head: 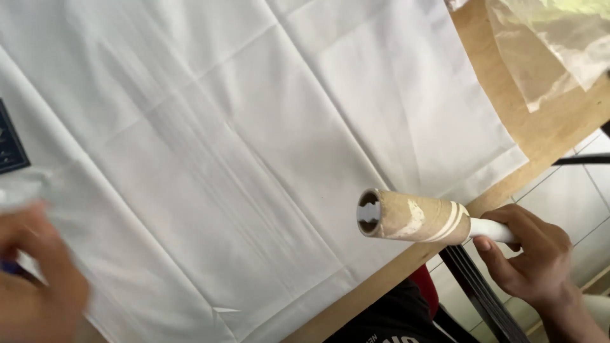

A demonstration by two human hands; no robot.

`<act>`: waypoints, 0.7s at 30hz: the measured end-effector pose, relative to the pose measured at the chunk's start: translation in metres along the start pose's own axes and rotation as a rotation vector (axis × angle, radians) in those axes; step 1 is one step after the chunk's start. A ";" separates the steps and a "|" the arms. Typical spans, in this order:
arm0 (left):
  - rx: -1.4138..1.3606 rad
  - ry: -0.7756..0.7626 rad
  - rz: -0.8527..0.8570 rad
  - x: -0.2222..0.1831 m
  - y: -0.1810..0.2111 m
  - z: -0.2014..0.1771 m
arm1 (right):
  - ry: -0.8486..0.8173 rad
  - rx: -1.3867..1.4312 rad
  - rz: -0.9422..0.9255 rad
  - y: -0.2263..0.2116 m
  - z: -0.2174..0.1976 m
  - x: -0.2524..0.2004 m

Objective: The person unfolds a white piece of fabric on a wooden table and uses a lint roller to clean its surface.

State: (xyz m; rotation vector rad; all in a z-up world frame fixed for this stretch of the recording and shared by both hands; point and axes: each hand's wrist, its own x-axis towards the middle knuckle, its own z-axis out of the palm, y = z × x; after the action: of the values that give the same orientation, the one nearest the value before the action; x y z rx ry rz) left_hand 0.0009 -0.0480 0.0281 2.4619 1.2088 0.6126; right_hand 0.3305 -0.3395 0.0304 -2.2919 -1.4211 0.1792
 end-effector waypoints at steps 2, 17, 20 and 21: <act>0.009 -0.117 -0.112 -0.008 0.028 0.005 | 0.012 -0.022 0.010 0.001 0.004 -0.009; -0.167 -0.244 0.957 -0.013 0.106 0.064 | 0.203 -0.475 0.565 0.056 -0.002 -0.066; -0.169 -0.263 0.931 -0.013 0.106 0.065 | 0.207 -0.477 0.572 0.046 0.004 -0.073; -0.167 -0.257 0.930 -0.012 0.106 0.066 | 0.181 -0.474 0.486 0.041 0.010 -0.077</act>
State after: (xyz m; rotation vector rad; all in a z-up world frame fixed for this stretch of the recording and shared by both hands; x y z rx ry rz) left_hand 0.0980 -0.1268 0.0183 2.7414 -0.1399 0.5413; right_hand 0.3251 -0.4193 -0.0045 -2.9236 -0.8586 -0.2449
